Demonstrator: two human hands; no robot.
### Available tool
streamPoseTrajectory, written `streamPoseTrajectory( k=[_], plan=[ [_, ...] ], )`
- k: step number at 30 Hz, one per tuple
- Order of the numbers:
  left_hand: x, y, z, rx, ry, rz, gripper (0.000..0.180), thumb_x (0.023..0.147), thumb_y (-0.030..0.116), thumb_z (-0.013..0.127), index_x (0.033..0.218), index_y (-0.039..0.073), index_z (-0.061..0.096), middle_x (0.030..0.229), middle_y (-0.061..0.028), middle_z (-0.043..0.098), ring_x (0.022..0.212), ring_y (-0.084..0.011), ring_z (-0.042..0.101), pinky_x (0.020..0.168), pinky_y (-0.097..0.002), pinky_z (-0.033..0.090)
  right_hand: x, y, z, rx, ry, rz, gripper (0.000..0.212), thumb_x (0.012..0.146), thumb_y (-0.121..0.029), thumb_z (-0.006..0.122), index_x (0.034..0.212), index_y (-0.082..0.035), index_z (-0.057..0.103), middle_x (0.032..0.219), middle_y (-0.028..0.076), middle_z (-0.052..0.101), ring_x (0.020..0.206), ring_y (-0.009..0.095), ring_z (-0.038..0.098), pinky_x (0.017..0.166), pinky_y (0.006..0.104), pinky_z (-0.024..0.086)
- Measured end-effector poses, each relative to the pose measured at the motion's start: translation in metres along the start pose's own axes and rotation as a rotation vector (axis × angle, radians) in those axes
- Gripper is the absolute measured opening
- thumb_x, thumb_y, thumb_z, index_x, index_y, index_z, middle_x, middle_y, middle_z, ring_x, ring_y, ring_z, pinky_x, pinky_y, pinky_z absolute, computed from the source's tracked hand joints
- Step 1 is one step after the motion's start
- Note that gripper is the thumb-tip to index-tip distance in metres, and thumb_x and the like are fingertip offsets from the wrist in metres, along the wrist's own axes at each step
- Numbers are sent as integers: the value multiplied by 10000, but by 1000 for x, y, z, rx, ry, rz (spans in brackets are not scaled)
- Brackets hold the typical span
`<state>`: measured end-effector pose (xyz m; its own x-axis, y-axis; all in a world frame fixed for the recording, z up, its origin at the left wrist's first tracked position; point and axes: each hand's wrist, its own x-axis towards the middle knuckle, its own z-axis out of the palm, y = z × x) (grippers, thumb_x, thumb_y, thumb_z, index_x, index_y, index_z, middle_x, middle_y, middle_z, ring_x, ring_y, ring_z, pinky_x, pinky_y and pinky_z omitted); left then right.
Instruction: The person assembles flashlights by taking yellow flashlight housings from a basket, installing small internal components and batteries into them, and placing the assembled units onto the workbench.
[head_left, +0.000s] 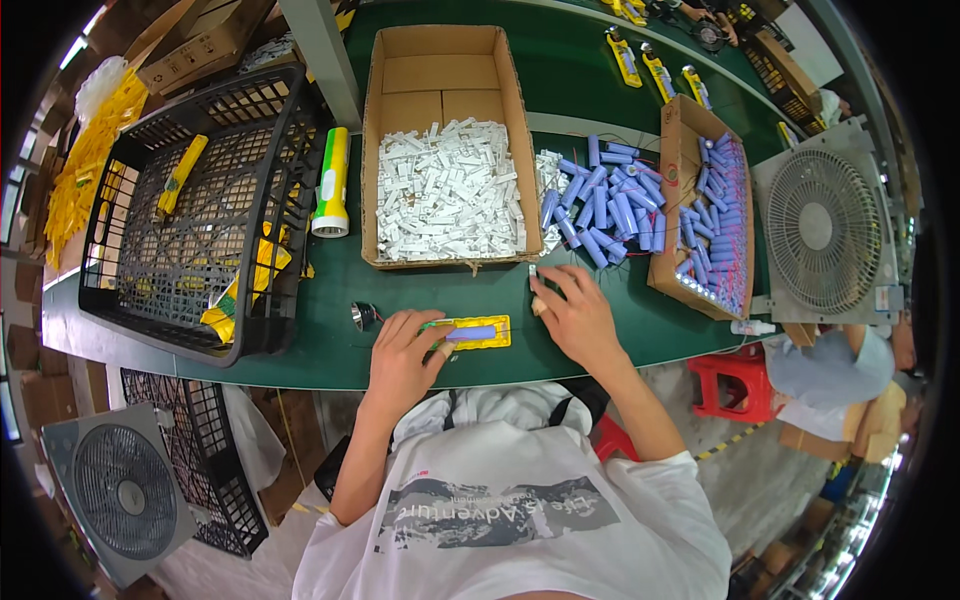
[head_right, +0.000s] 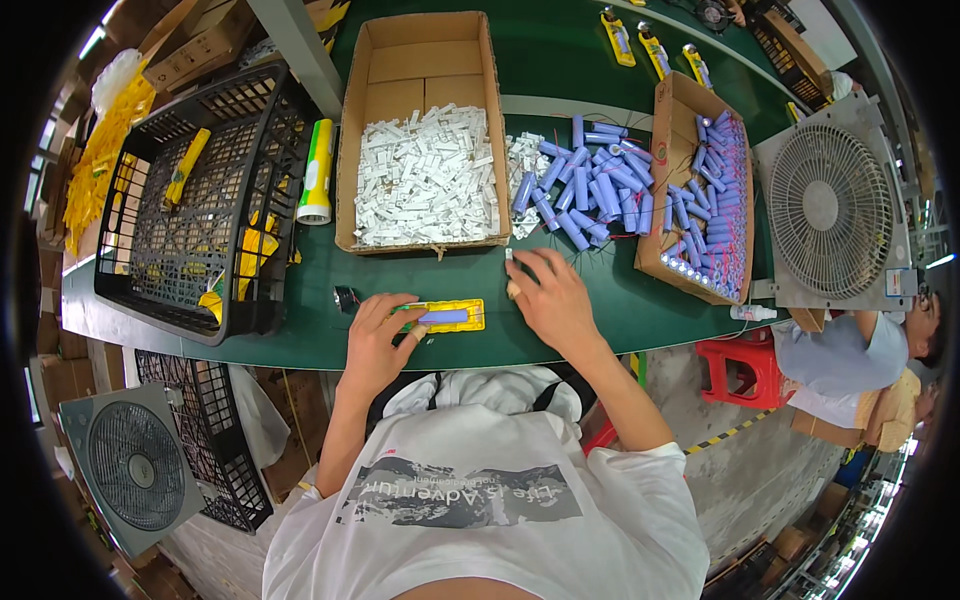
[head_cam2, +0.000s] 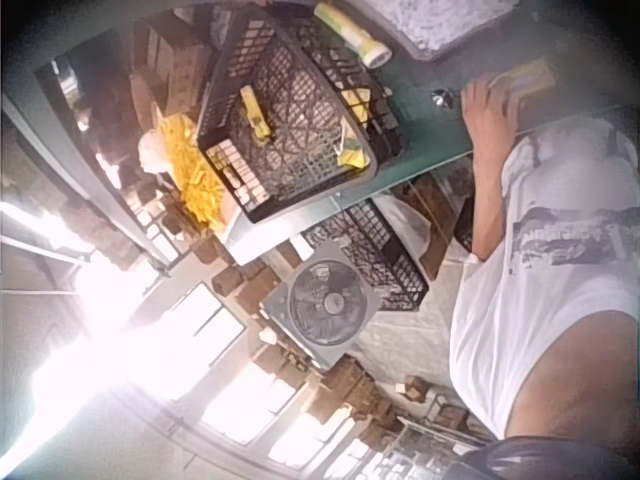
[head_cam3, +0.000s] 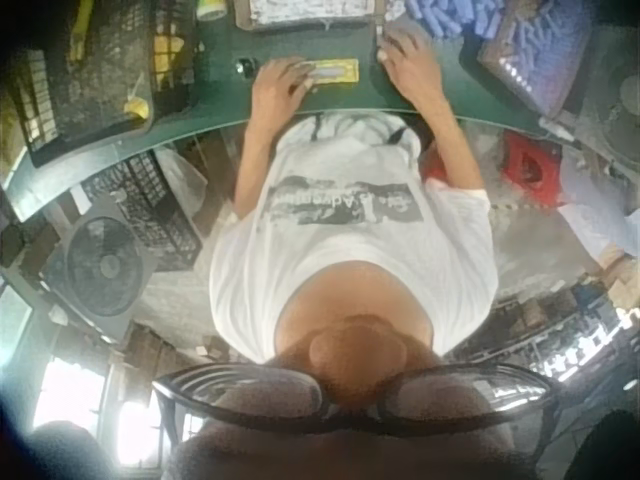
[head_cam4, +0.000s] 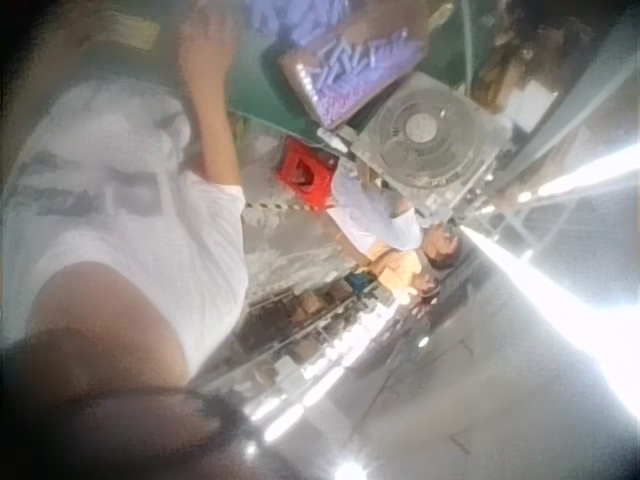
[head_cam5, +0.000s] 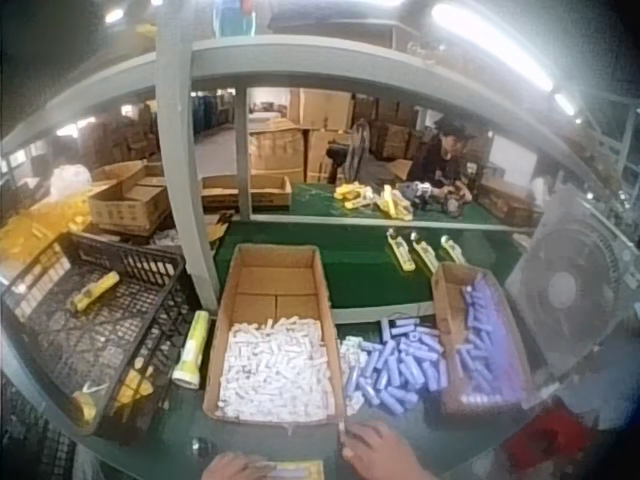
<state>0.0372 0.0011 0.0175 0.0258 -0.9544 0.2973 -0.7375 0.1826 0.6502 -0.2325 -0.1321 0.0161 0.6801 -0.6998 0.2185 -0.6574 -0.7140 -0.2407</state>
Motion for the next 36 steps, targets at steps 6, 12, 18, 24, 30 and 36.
streamPoseTrajectory(
  k=[6,12,18,24,30,36],
  plan=[
    [2,1,-5,5,-21,-9,207,842,101,827,1035,51,770,1154,-83,721,1070,-322,665,947,-457,529,-69,-11,-10,34,-55,-173,419,899,-211,746,1279,-40,705,1426,92,646,1347,286,595,1046,426,511],
    [4,-3,-4,-3,-37,-6,209,841,95,828,1032,46,759,1166,-87,723,1057,-329,662,944,-458,523,-108,-6,5,58,172,-302,325,818,-120,846,1131,-75,771,1174,37,763,1085,236,727,883,382,575],
    [1,0,1,40,-20,17,217,845,93,823,1043,49,747,1175,-93,717,1048,-330,660,940,-455,519,-87,-33,15,592,198,-90,231,823,-37,826,1052,-52,805,871,67,760,722,196,720,635,299,560],
    [-2,9,13,40,23,27,232,843,88,816,1059,51,741,1169,-97,711,1055,-326,660,945,-457,517,-46,-44,8,946,96,327,190,893,16,759,1076,-2,805,909,110,773,755,174,738,707,273,574],
    [-7,9,17,30,73,8,222,846,90,807,1055,53,740,1155,-97,709,1052,-319,660,952,-454,516,-27,-45,-7,576,116,283,239,861,-11,815,1098,-9,775,985,118,789,850,218,764,755,322,609],
    [-6,5,20,11,87,34,222,843,95,808,1051,58,741,1152,-91,708,1045,-313,659,958,-457,515,-11,-41,-19,297,10,-48,191,819,-26,826,1002,-36,772,1004,57,771,856,251,734,717,354,607]
  ],
)
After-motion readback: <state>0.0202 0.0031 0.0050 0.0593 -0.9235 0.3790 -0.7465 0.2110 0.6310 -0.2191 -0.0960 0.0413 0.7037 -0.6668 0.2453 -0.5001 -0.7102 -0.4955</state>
